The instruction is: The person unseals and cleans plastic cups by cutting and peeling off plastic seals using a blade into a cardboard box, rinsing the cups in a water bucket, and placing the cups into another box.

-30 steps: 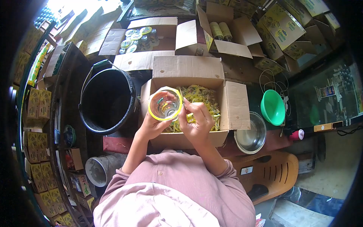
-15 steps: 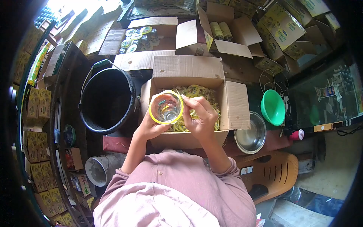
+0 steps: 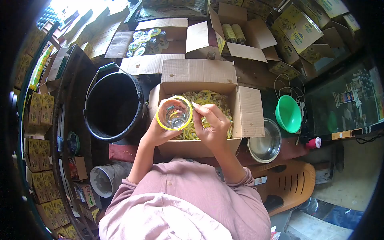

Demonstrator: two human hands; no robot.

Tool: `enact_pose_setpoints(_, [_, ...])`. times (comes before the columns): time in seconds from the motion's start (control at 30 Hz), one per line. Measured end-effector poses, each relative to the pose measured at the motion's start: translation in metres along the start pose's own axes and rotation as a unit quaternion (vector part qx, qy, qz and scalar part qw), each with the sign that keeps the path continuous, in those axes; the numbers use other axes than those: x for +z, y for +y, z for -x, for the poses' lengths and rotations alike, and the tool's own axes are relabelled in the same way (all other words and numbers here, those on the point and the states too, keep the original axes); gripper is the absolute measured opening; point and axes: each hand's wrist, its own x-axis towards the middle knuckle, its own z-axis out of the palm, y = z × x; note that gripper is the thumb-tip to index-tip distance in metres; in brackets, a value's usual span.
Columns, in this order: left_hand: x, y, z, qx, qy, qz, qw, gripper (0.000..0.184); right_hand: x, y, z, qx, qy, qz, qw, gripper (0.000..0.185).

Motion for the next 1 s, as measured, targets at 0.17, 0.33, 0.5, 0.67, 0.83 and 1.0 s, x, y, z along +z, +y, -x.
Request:
enact_pose_setpoints(0.17, [-0.002,-0.001,-0.001,0.009,0.000,-0.013,1.000,0.060,0.002,-0.003,-0.003,-0.001,-0.001,0.001,1.000,0.020])
enact_pose_setpoints(0.33, [-0.004,0.005,-0.002,-0.004,-0.006,-0.019,1.000,0.060,0.003,-0.002,-0.003,-0.006,-0.011,0.011,1.000,0.027])
enact_pose_setpoints(0.5, [-0.002,0.001,-0.002,0.004,-0.012,0.011,1.000,0.061,0.005,0.003,-0.006,-0.001,-0.004,-0.010,1.000,0.027])
enact_pose_setpoints(0.67, [-0.004,-0.001,-0.002,0.013,0.000,0.023,1.000,0.065,0.004,0.001,0.000,0.013,0.011,-0.021,1.000,0.020])
enact_pose_setpoints(0.83, [-0.006,0.001,-0.002,0.015,0.010,0.010,1.000,0.064,0.003,-0.001,0.007,0.008,0.019,-0.006,1.000,0.019])
enact_pose_setpoints(1.0, [-0.004,0.002,-0.002,0.008,0.007,0.001,1.000,0.062,0.005,-0.003,0.006,-0.016,0.028,0.017,0.999,0.024])
